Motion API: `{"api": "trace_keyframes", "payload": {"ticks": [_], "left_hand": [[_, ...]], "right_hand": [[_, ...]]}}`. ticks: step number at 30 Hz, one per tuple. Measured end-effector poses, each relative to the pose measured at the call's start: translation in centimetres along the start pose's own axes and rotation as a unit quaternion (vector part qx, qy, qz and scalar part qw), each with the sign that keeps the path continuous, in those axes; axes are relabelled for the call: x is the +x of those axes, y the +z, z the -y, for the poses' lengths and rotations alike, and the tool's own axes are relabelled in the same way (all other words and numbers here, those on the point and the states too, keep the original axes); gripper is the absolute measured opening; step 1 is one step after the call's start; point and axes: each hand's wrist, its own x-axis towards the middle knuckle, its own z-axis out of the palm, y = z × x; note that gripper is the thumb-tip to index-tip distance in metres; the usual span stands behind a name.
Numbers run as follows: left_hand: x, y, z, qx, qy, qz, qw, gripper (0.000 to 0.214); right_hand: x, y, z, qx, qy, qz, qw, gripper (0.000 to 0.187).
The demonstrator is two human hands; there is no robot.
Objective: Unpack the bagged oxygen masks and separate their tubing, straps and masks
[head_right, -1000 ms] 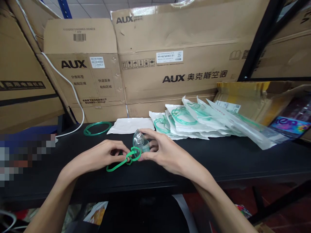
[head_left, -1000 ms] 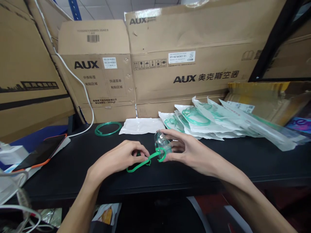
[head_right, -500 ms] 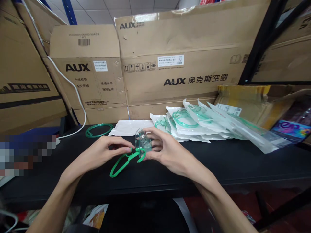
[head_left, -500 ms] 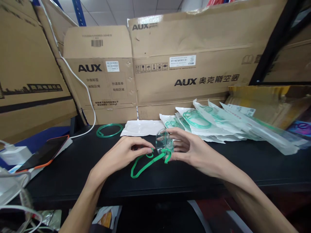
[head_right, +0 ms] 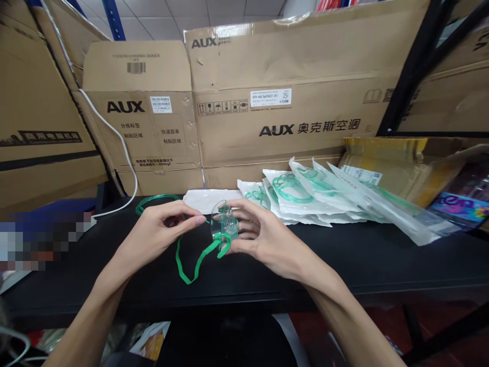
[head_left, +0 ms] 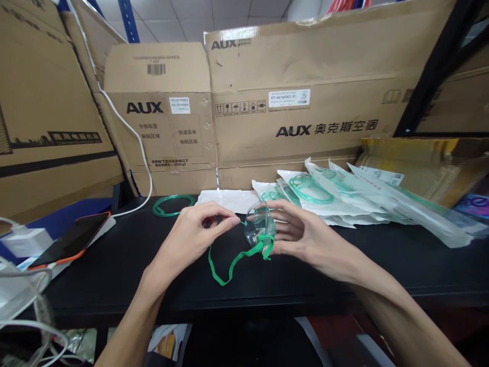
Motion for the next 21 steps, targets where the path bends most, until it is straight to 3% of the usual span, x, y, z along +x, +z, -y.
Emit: {"api": "trace_keyframes", "payload": {"ticks": [21], "left_hand": [[0.05,0.19,-0.23,0.004,-0.014,-0.004,1.0,0.015]], "right_hand": [[-0.08,0.08,-0.13,0.021,0.001,0.01,1.0,0.059]]}}
